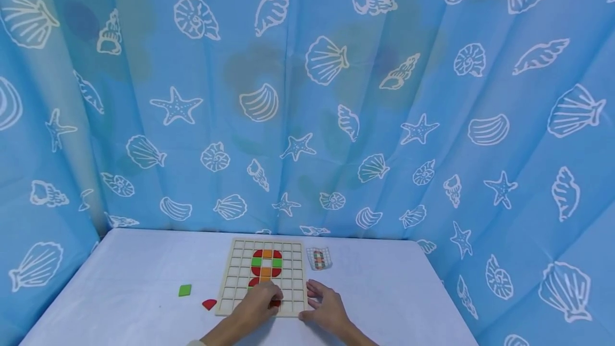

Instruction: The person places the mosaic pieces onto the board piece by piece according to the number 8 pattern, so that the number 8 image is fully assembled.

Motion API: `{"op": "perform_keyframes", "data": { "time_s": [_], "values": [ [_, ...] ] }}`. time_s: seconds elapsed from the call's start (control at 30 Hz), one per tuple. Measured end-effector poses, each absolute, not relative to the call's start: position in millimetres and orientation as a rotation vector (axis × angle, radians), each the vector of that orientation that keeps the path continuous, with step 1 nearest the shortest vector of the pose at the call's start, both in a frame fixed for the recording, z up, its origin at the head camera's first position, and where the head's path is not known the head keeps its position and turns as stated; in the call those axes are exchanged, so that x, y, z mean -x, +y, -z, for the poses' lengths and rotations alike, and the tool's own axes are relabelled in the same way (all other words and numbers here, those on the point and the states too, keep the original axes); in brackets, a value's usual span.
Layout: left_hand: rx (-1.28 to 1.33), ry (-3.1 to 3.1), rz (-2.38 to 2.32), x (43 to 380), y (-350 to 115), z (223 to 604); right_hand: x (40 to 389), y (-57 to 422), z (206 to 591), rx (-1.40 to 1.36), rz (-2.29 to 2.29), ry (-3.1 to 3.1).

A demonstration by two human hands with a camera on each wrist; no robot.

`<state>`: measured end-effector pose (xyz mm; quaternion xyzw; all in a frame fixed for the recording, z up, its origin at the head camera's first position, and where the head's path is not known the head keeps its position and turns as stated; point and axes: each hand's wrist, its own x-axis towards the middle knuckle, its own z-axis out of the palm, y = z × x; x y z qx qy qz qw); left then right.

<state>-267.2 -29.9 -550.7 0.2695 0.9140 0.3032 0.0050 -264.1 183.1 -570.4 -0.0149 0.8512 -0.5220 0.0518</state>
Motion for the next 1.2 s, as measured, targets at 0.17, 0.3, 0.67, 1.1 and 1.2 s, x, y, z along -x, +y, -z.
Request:
{"op": "perform_keyframes", "data": {
  "time_s": [0.17,0.3,0.67,1.1,1.2],
  "values": [
    [-0.78,2.853,-0.986,268.2,-31.5,554.1,264.4,181.7,572.2,0.041,1.583,2.581],
    [-0.729,2.871,-1.02,266.5,-36.8,552.9,264.5,181.0,574.0,0.065,1.596,2.58],
    [-0.534,3.054,-0.963,264.4,-88.4,546.2,266.1,178.3,575.1,-0.015,1.535,2.618],
    [-0.183,3.189,-0.697,257.3,-184.0,552.1,264.4,179.9,574.9,-0.032,1.494,2.643],
    [-0.142,3.179,-0.647,260.1,-194.8,554.1,265.8,182.0,574.6,-0.013,1.518,2.628]
  ]
}}
